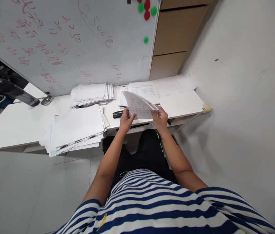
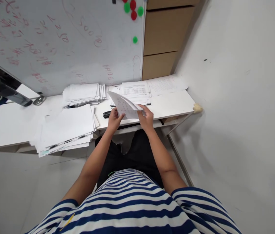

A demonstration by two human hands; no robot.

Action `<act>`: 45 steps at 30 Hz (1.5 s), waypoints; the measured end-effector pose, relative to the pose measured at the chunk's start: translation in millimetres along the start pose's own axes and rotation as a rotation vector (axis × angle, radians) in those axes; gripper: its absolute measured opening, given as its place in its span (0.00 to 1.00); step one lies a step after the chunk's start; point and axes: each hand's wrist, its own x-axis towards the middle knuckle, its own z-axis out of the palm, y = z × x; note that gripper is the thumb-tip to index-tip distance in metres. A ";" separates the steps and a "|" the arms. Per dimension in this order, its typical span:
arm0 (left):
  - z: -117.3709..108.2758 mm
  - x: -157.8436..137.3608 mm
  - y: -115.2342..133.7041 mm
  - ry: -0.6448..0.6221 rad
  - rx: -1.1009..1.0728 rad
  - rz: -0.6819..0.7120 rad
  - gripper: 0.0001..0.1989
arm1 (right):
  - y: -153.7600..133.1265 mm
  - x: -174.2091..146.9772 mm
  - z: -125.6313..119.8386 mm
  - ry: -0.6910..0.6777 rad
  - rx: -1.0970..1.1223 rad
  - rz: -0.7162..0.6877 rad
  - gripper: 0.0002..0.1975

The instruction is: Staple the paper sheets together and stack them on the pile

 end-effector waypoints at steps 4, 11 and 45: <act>1.4 0.1 2.2 0.034 0.108 -0.029 0.10 | 10.4 5.2 3.7 -0.068 -0.055 0.008 0.20; 7.7 -20.2 -0.9 0.124 0.328 -0.103 0.07 | 24.0 -6.0 16.2 -0.072 -0.135 0.062 0.18; -10.2 -27.0 7.7 0.146 0.354 0.059 0.15 | 72.5 -102.3 -48.1 0.229 0.196 0.669 0.21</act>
